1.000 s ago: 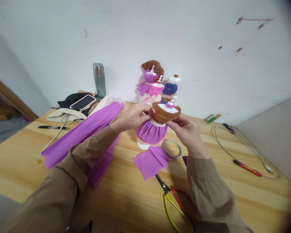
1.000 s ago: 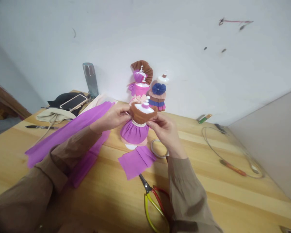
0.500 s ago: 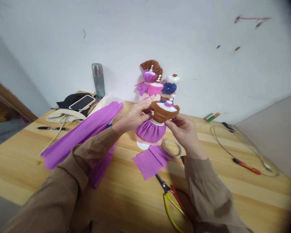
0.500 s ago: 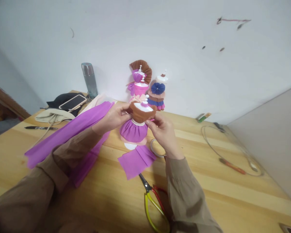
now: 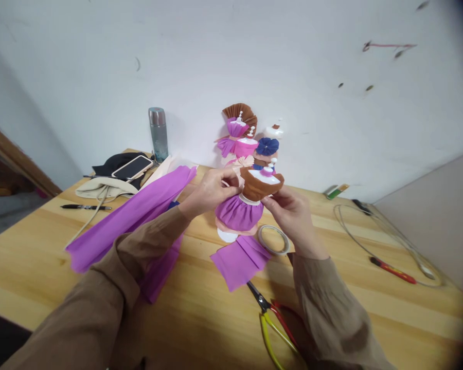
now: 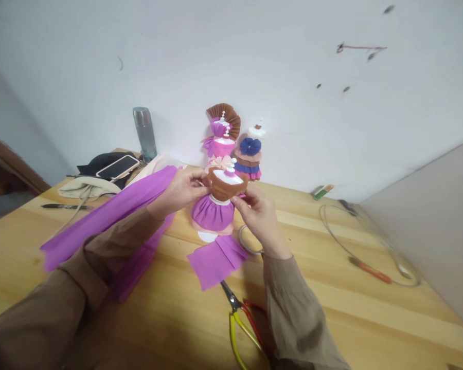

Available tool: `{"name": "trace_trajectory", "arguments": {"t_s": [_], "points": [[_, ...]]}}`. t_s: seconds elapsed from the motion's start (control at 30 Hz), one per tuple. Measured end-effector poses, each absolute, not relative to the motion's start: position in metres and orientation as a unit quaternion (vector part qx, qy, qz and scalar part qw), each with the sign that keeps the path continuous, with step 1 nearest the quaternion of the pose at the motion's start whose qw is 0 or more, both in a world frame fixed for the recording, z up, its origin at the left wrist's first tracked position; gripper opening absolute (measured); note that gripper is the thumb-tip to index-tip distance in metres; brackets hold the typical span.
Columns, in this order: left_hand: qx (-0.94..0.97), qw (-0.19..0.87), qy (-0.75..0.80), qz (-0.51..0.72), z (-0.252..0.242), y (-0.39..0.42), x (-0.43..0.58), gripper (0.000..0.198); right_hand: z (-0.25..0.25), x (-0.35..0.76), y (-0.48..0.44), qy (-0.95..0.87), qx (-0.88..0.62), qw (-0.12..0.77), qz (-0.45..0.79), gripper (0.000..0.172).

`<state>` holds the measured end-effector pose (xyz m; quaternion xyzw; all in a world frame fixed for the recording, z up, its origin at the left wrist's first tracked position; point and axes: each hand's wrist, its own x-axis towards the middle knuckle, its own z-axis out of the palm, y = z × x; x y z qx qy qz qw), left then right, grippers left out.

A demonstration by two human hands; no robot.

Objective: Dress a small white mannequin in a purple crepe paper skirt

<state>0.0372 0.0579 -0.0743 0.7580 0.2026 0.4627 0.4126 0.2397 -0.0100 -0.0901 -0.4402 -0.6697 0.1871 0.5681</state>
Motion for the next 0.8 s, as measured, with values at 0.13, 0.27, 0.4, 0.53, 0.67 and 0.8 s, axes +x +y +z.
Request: {"name": "trace_trajectory", "arguments": {"t_s": [0.13,0.27,0.4,0.53,0.67,0.8], "points": [[0.779,0.402,0.188,0.444,-0.073,0.055,0.035,0.007,-0.088,0.24,-0.012,-0.678,-0.438,0.56,0.184,0.021],[0.799,0.359,0.19,0.444,-0.069,0.051,0.035,0.01,-0.087,0.24,-0.013,-0.679,-0.438,0.556,0.196,0.022],[0.794,0.348,0.2,0.455,-0.07,0.051,0.036,0.003,-0.088,0.241,-0.013,-0.677,-0.442,0.549,0.214,0.024],[0.821,0.328,0.196,0.424,-0.07,0.055,0.033,0.009,-0.089,0.242,-0.013,-0.681,-0.439,0.548,0.208,0.022],[0.859,0.327,0.176,0.353,-0.056,0.052,0.022,0.016,-0.088,0.242,-0.014,-0.687,-0.455,0.539,0.175,0.024],[0.869,0.329,0.183,0.322,-0.044,0.04,0.018,0.021,-0.084,0.24,-0.016,-0.691,-0.47,0.528,0.154,0.02]]}}
